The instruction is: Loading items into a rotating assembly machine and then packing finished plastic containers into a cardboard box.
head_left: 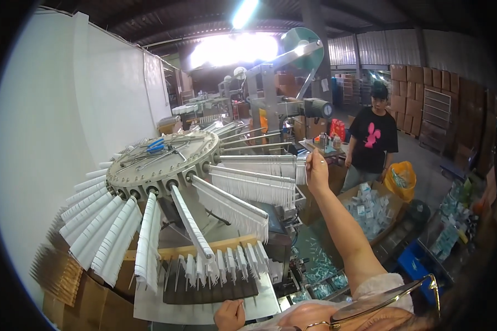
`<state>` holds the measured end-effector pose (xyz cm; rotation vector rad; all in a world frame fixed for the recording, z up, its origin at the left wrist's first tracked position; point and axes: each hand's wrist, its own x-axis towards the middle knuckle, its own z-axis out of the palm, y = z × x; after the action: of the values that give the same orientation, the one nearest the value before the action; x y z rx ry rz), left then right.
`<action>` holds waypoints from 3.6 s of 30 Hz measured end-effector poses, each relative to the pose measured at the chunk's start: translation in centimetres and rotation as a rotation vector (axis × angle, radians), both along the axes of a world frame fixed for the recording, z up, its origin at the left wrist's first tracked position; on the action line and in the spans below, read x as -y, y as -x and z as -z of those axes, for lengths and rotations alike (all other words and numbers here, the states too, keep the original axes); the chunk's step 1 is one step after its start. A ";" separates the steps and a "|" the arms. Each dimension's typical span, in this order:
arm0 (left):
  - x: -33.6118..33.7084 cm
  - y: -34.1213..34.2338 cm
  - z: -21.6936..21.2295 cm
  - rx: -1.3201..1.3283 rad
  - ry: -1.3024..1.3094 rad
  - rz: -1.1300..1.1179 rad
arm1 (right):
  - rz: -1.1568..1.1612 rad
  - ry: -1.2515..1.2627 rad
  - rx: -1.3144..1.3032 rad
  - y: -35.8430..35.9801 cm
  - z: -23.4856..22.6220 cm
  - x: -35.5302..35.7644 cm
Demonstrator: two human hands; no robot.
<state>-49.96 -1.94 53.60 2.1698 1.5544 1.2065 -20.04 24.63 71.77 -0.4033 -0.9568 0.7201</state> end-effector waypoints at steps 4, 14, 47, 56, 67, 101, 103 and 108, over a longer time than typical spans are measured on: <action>0.7 0.0 -1.3 -0.058 0.042 -0.023 | -0.040 -0.002 -0.046 0.2 -0.7 1.4; 0.9 -0.4 1.2 -0.098 -0.126 -0.099 | -0.024 0.016 0.030 -0.8 -0.4 1.5; 1.1 -1.7 0.1 -0.033 -0.237 -0.210 | -0.035 0.106 -0.150 -6.7 -0.3 4.1; 0.1 -1.9 0.6 -0.043 -0.260 -0.217 | 0.055 0.088 -0.466 -19.5 3.2 8.8; 0.3 7.1 -0.5 0.199 0.172 0.325 | -0.405 0.289 -0.333 -3.8 17.9 28.7; -2.3 17.3 -5.4 0.200 0.245 0.871 | 0.725 0.096 1.092 30.8 8.4 40.7; -5.0 16.2 -3.7 0.446 0.152 0.672 | 0.731 0.089 1.065 29.6 8.9 43.2; -15.8 16.2 1.2 1.250 0.614 0.977 | 0.763 0.042 1.106 29.4 6.4 44.2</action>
<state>-66.21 13.83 52.45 1.0070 0.1819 1.0713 -49.44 -19.54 65.41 -1.1851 -1.6559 -0.2635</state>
